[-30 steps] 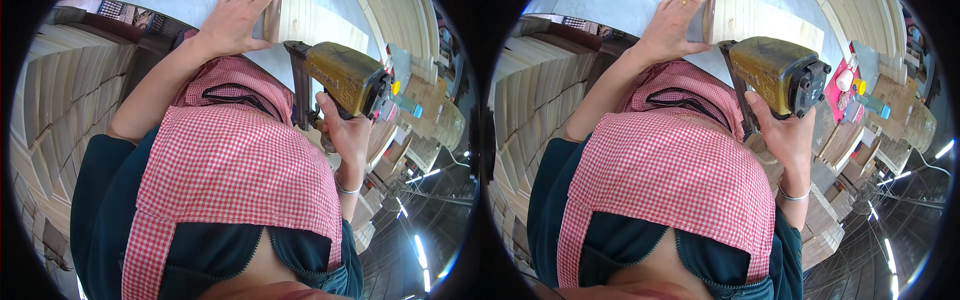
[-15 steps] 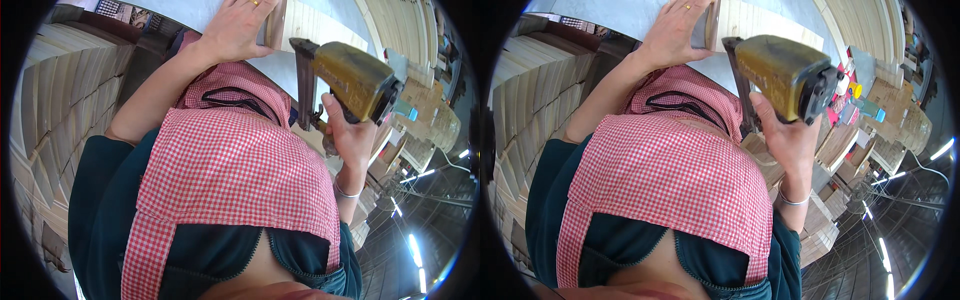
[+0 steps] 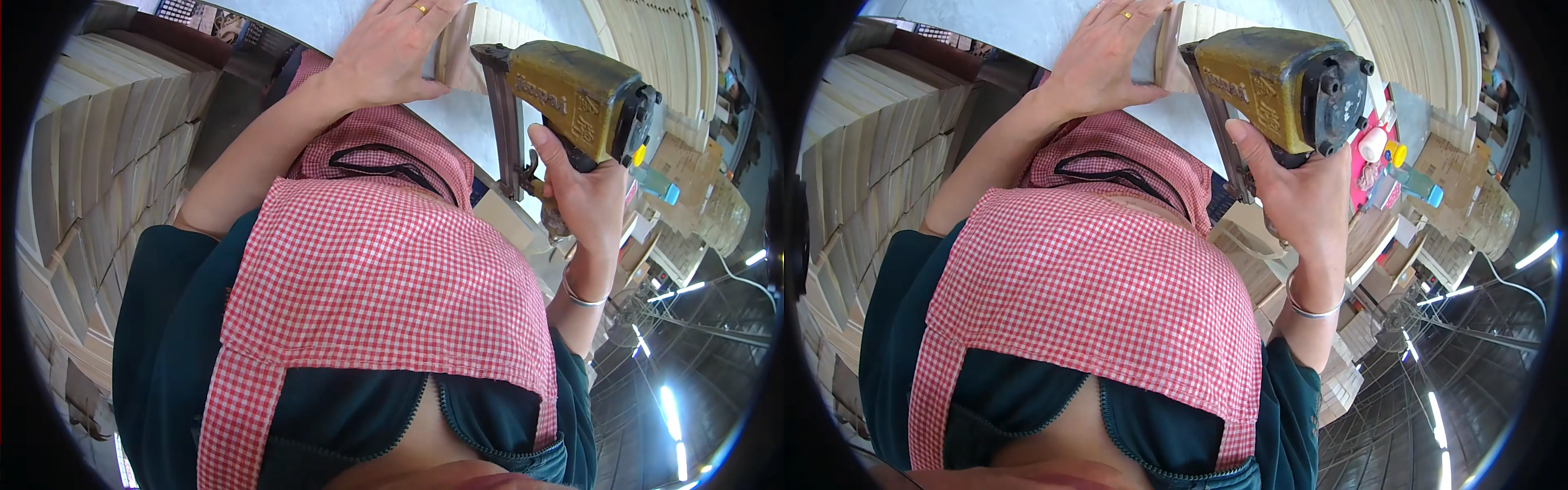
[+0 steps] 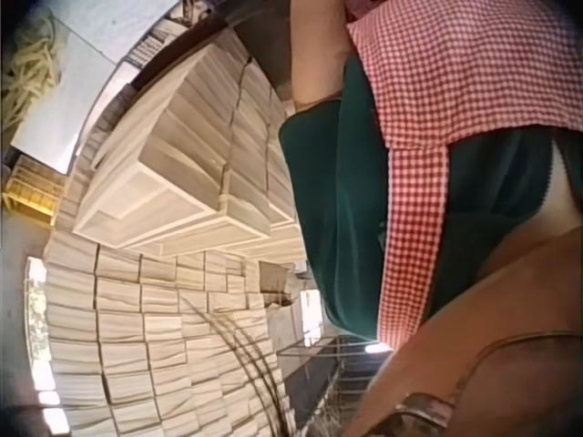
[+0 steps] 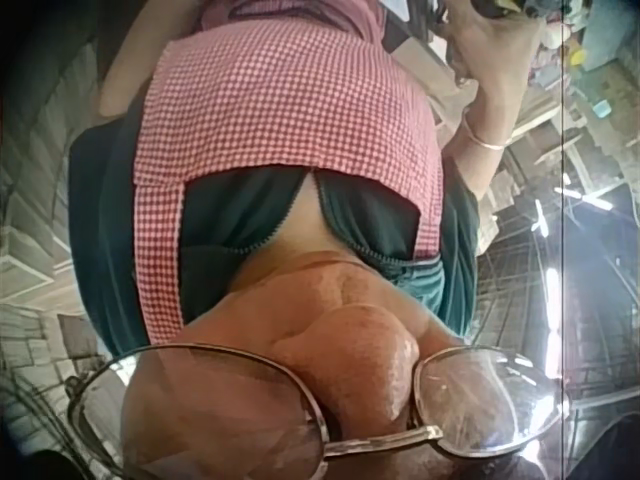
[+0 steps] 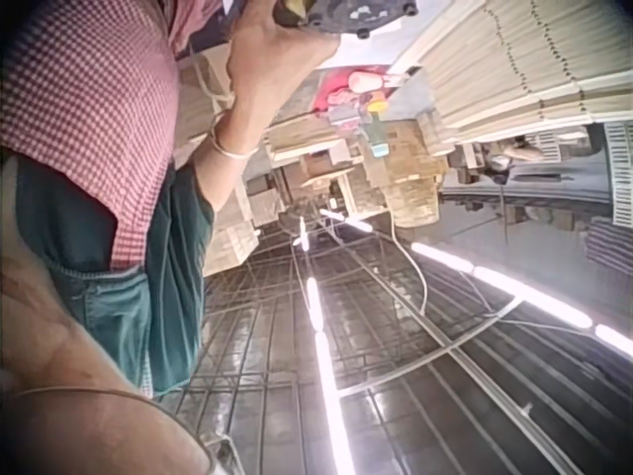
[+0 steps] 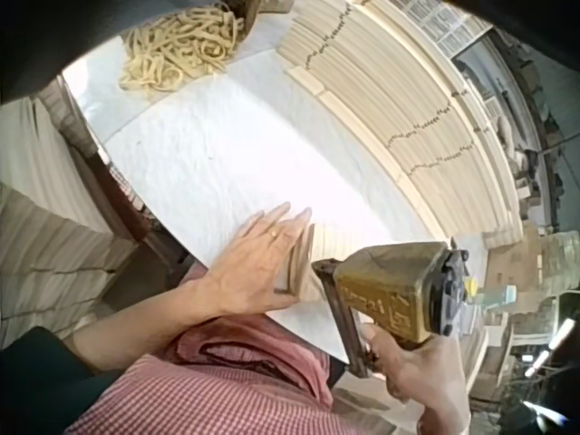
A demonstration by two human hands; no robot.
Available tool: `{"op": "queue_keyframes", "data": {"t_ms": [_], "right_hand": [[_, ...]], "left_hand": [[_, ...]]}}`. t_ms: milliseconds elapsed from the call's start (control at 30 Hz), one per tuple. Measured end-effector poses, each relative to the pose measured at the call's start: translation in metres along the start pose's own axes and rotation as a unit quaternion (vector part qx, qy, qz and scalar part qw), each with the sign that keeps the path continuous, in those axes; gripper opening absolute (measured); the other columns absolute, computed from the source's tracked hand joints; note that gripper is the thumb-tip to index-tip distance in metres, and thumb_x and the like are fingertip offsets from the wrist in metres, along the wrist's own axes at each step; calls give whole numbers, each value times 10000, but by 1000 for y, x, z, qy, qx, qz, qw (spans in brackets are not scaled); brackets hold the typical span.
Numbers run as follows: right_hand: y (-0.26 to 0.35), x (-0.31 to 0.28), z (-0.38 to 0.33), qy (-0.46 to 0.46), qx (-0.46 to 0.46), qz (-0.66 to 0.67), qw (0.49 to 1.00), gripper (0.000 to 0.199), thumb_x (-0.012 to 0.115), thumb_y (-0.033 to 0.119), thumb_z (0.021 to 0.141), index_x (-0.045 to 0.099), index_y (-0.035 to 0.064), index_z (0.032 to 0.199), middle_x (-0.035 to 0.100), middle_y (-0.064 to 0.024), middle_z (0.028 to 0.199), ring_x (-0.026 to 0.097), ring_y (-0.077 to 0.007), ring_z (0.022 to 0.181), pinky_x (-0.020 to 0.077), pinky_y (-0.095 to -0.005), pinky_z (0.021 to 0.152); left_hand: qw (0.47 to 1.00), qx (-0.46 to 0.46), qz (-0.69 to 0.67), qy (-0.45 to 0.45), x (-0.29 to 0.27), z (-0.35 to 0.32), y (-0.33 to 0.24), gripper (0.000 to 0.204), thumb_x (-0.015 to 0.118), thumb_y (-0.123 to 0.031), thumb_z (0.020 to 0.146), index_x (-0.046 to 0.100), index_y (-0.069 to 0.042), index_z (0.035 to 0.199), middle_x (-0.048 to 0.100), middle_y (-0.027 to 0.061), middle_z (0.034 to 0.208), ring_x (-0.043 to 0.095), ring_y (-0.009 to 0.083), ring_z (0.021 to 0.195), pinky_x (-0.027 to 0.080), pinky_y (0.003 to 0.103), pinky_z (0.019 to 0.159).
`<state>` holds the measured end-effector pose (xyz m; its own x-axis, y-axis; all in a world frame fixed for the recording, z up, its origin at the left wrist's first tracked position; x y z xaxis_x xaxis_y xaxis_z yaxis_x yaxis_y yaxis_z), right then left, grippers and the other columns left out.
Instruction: Assemble wooden frames using a pneumatic nail gun and wood glue.
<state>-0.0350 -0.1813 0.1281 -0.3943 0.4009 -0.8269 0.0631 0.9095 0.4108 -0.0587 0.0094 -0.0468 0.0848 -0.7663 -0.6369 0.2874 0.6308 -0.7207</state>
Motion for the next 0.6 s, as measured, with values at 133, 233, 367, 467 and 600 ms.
{"op": "queue_keyframes", "data": {"t_ms": [133, 233, 367, 467, 600], "right_hand": [[7, -5, 6, 28, 3, -14, 1000, 393, 849, 182, 829, 686, -33, 1115, 756, -118, 959, 704, -176, 726, 541, -263, 590], [2, -8, 6, 17, -11, -3, 1000, 394, 845, 176, 828, 684, -34, 1120, 753, -115, 944, 694, -172, 702, 535, -263, 576], [-20, -20, 2, -74, -44, 54, 995, 376, 822, 162, 837, 677, -38, 1120, 732, -101, 868, 654, -150, 618, 507, -256, 524], [-50, -42, -7, -161, -10, 90, 983, 329, 796, 172, 858, 676, -31, 1088, 692, -73, 779, 598, -115, 548, 467, -234, 481], [-141, -68, -13, -272, 26, 180, 945, 339, 762, 197, 881, 636, -9, 1120, 622, -40, 715, 531, -78, 528, 419, -196, 481]], "left_hand": [[999, -23, 1, 23, -1, 0, 1, 1114, 785, -435, 783, 160, 58, 1561, 270, 250, 1590, 224, 407, 1503, 175, 500, 1232], [999, -33, 9, 35, -3, 2, -2, 1119, 778, -454, 793, 150, 59, 1564, 250, 248, 1605, 198, 406, 1514, 161, 508, 1236], [997, -47, 27, 51, -2, 4, -11, 1127, 761, -493, 815, 133, 62, 1569, 198, 245, 1638, 143, 405, 1538, 131, 523, 1245], [995, -30, -2, -98, 3, 1, -13, 827, 766, -353, 848, 380, 7, 1485, 490, 209, 1424, 541, 318, 1173, 448, 402, 997], [973, -154, -94, -145, -15, -5, -22, 854, 743, -392, 874, 340, 1, 1517, 583, 240, 1334, 669, 308, 1058, 557, 397, 930]]}}
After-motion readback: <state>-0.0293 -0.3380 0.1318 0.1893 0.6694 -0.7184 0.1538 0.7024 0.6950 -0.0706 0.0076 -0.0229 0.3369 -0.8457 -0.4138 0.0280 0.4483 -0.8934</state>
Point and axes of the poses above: each hand's wrist, its own z-axis towards the middle knuckle, its own x-axis out of the palm, y = z × x, the point moved 3 cm from there along z, towards the middle knuckle
